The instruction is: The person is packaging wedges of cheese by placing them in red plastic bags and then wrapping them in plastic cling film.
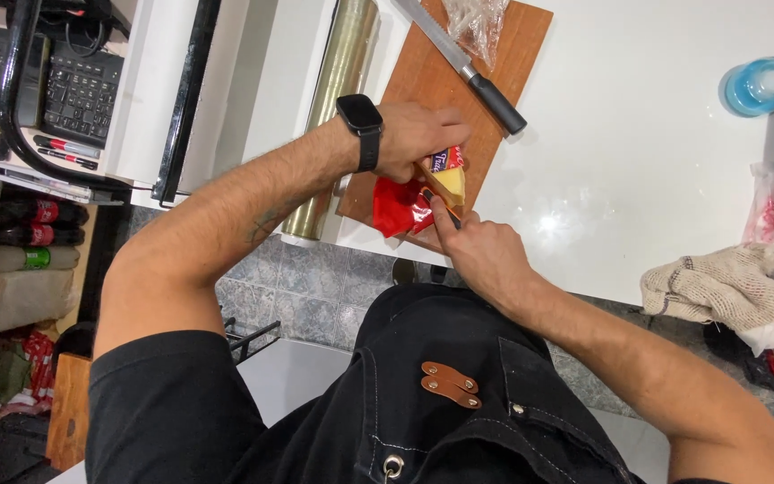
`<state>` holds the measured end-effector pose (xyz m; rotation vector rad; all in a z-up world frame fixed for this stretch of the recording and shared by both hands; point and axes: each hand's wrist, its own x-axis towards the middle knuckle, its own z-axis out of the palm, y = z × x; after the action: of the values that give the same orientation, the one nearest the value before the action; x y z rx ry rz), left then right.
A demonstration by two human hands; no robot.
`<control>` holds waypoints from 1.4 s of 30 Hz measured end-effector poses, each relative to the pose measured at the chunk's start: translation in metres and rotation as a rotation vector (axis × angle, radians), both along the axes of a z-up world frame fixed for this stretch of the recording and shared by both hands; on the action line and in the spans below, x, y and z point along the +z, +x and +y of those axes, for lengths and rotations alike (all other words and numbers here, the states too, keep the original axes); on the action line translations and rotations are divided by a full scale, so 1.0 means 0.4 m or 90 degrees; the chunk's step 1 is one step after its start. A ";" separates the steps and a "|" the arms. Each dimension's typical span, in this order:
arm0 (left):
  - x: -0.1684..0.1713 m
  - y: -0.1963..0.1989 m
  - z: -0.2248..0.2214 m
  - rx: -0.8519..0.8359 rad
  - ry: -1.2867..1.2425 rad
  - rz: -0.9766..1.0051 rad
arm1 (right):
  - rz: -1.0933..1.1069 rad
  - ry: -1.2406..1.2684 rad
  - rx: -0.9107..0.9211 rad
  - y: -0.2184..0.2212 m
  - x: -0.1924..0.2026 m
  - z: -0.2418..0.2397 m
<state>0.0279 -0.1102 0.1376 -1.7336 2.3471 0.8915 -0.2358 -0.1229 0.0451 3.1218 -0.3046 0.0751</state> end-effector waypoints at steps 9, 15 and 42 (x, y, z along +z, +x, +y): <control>0.005 -0.033 -0.019 -0.006 -0.026 -0.010 | 0.211 0.057 0.020 -0.123 0.153 -0.066; 0.010 -0.053 -0.012 -0.008 -0.025 0.007 | 0.356 0.118 -0.106 -0.265 0.345 -0.144; -0.420 -0.131 0.340 1.031 -0.293 0.202 | -0.402 0.420 0.235 0.179 0.053 -0.198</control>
<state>-0.0245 0.0257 -0.0306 -3.8524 0.7097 0.6368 -0.1642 -0.2021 0.0662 3.6425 0.3377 1.2000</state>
